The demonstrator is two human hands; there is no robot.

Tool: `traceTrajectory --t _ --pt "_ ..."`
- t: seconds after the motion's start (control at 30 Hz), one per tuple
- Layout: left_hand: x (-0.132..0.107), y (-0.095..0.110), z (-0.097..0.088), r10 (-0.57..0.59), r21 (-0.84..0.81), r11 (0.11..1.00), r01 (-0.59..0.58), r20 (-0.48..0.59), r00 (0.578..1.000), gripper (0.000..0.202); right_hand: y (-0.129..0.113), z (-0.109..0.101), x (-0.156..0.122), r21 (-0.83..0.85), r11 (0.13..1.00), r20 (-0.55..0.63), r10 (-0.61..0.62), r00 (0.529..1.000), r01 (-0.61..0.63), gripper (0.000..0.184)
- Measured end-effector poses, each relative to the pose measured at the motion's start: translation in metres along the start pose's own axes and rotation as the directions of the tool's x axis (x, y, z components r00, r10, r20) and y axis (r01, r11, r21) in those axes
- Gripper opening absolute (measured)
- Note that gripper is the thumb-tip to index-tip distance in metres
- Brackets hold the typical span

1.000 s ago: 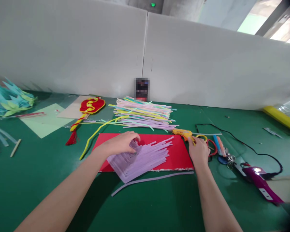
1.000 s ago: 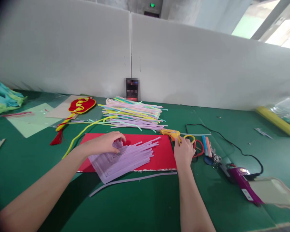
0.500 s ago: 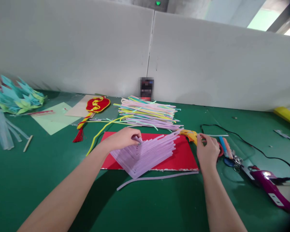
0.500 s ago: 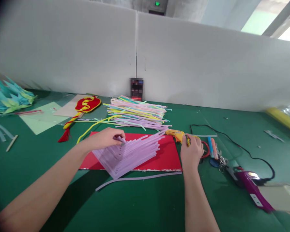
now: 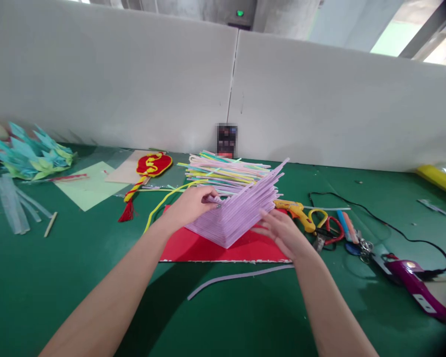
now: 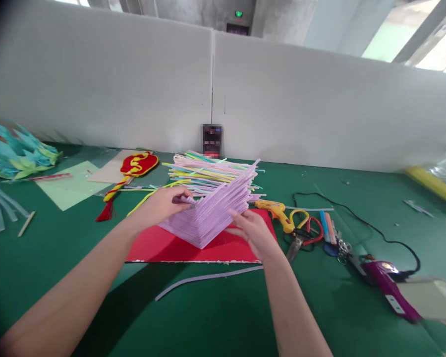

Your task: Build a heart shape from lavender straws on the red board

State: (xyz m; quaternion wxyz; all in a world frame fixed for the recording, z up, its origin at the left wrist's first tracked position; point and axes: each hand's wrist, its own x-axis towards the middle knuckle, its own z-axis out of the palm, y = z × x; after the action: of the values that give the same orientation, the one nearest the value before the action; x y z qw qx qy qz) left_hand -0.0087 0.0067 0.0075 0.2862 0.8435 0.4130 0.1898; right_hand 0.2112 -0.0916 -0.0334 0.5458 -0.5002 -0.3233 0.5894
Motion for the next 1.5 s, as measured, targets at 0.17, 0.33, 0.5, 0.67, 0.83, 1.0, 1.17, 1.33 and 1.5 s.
traceTrajectory --t 0.17,0.33,0.5,0.67,0.83,1.0,1.17,1.33,1.5 --pt "-0.001 -0.005 -0.006 0.111 0.073 0.991 -0.108 -0.038 0.993 0.014 0.03 0.018 0.009 0.086 0.995 -0.119 -0.03 0.992 0.04 0.04" --pt "-0.002 -0.007 -0.021 0.07 0.018 0.997 -0.069 -0.414 0.908 0.025 0.045 0.012 0.016 0.183 0.98 -0.13 -0.049 0.99 0.073 0.037" --pt "-0.008 0.003 -0.021 0.138 -0.011 0.988 -0.153 -0.37 0.919 0.027 0.045 0.011 0.016 0.206 0.975 -0.119 -0.054 0.991 0.077 0.033" --pt "-0.008 0.011 -0.008 0.205 0.026 0.979 -0.203 -0.064 0.977 0.027 0.042 0.012 0.013 0.201 0.976 -0.132 -0.061 0.989 0.087 0.038" --pt "-0.004 0.004 -0.006 0.225 0.078 0.973 -0.218 -0.092 0.97 0.029 0.042 0.009 0.013 0.189 0.975 -0.123 -0.095 0.988 0.117 0.041" --pt "-0.005 -0.002 -0.008 0.213 0.15 0.97 -0.191 -0.152 0.965 0.029 0.043 0.007 0.014 0.179 0.976 -0.108 -0.103 0.989 0.121 0.039" --pt "-0.007 0.0 -0.006 0.209 0.207 0.961 -0.184 -0.106 0.972 0.023 0.041 0.009 0.012 0.173 0.977 -0.108 -0.103 0.989 0.121 0.039" --pt "-0.007 0.001 -0.006 0.214 0.247 0.95 -0.19 -0.074 0.974 0.017 0.041 0.012 0.011 0.165 0.979 -0.122 -0.099 0.988 0.118 0.04" --pt "-0.007 0.0 -0.007 0.248 0.213 0.95 -0.227 -0.073 0.966 0.007 0.041 0.012 0.011 0.17 0.98 -0.134 -0.077 0.988 0.1 0.037"
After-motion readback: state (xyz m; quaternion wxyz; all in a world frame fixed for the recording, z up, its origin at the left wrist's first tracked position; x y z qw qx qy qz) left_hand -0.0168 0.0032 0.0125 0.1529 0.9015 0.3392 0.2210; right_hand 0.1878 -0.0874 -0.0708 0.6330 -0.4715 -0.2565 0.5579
